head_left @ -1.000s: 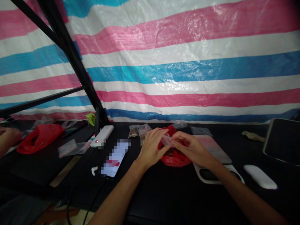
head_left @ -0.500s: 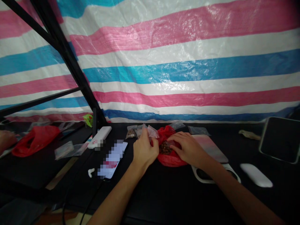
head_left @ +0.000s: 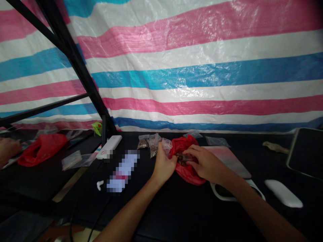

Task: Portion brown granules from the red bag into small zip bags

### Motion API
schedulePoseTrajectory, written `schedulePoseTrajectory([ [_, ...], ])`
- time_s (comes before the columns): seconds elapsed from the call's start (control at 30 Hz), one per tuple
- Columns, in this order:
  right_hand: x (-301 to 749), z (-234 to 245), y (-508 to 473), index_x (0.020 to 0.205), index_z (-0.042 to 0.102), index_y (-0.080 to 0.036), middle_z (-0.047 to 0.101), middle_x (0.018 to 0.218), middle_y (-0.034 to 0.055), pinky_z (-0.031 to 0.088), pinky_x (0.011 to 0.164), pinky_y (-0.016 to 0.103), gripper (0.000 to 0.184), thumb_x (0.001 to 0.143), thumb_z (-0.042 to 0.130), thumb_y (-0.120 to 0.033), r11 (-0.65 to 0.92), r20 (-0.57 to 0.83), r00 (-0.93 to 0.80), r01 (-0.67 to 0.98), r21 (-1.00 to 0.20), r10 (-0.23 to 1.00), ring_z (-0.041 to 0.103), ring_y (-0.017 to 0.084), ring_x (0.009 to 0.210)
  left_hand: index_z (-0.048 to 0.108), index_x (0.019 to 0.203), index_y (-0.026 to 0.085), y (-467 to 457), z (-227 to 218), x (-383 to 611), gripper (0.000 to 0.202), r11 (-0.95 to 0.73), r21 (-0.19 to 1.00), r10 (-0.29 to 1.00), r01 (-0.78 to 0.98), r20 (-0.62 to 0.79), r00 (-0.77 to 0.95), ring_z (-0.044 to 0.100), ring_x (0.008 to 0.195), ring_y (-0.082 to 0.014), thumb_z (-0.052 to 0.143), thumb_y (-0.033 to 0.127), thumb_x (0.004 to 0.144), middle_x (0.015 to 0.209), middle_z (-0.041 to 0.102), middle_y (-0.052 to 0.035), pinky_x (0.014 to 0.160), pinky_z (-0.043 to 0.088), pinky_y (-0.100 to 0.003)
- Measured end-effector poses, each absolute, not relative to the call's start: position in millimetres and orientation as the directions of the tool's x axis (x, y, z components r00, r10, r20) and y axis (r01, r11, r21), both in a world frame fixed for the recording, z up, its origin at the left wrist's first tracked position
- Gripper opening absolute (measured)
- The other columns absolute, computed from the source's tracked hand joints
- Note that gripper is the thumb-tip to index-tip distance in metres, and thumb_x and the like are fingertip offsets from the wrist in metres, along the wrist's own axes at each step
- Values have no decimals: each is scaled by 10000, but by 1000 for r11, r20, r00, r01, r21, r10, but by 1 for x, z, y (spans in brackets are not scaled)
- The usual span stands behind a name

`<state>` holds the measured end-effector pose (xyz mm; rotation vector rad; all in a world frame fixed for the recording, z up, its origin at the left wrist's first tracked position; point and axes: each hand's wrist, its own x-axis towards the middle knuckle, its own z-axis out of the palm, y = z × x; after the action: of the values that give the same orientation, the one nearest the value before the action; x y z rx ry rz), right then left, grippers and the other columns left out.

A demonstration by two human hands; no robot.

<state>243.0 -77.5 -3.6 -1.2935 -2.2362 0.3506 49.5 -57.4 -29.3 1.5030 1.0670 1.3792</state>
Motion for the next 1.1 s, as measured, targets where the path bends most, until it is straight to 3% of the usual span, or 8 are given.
schedulePoseTrajectory([
  [0.27, 232, -9, -78, 1132, 693, -200, 673, 1141, 82, 478, 979, 407, 332, 866, 574, -42, 483, 345, -346, 714, -507, 873, 635, 243, 1059, 534, 1034, 197, -64, -22, 53, 398, -209, 971, 970, -118, 221, 100, 626, 904, -162, 573, -5, 693, 961, 644, -4, 882, 491, -293],
  [0.43, 231, -8, -80, 1118, 684, -212, 684, 1140, 75, 485, 958, 406, 308, 862, 605, -59, 451, 333, -313, 718, -530, 890, 648, 246, 1048, 546, 921, 196, -62, -22, 51, 256, -106, 979, 992, -172, 115, 44, 559, 748, -137, 596, 72, 703, 819, 583, 28, 726, 451, -252],
  [0.53, 232, -11, -78, 1084, 678, -224, 704, 1113, 70, 496, 963, 412, 280, 856, 615, -73, 429, 335, -277, 688, -585, 901, 661, 249, 1049, 560, 941, 197, -62, -21, 48, 187, -113, 977, 993, -182, 117, 13, 577, 781, -156, 618, 154, 768, 859, 603, 10, 756, 463, -275],
  [0.6, 233, -13, -76, 1091, 662, -232, 719, 1105, 68, 509, 970, 413, 285, 856, 612, -80, 410, 335, -242, 635, -654, 911, 677, 245, 1048, 568, 991, 203, -63, -18, 45, 155, -200, 978, 980, -67, 200, -10, 593, 845, -181, 602, 209, 840, 924, 620, -15, 811, 479, -309],
  [0.67, 234, -14, -75, 1113, 636, -237, 732, 1089, 64, 529, 962, 413, 286, 869, 602, -94, 377, 315, -210, 564, -734, 926, 697, 237, 1032, 577, 999, 208, -65, -15, 41, 120, -344, 921, 934, 185, 356, -35, 592, 931, -214, 583, 217, 879, 980, 620, -41, 875, 475, -352],
  [0.8, 238, -13, -71, 1126, 584, -249, 727, 1103, 52, 547, 970, 411, 258, 894, 605, -137, 377, 331, -181, 417, -827, 926, 709, 219, 1038, 599, 993, 209, -66, -12, 37, 137, -502, 646, 823, 575, 561, 88, 587, 1031, -271, 551, 150, 880, 1013, 632, -78, 944, 457, -427],
  [0.97, 241, -4, -73, 1192, 558, -267, 696, 1186, 52, 537, 1016, 412, 292, 919, 634, -196, 499, 468, -175, 280, -820, 866, 687, 219, 1108, 519, 1340, 211, -65, -18, 36, 491, -538, 529, 810, 656, 540, 229, 607, 1128, -310, 562, 142, 856, 1227, 659, -120, 1006, 460, -493],
  [1.1, 238, 2, -78, 1199, 613, -264, 691, 1189, 61, 527, 1017, 428, 293, 918, 654, -191, 550, 505, -219, 375, -746, 835, 665, 240, 1112, 542, 1334, 221, -67, -19, 38, 455, -571, 458, 795, 681, 517, 319, 597, 1138, -324, 610, 270, 887, 1207, 651, -123, 1005, 466, -500],
])
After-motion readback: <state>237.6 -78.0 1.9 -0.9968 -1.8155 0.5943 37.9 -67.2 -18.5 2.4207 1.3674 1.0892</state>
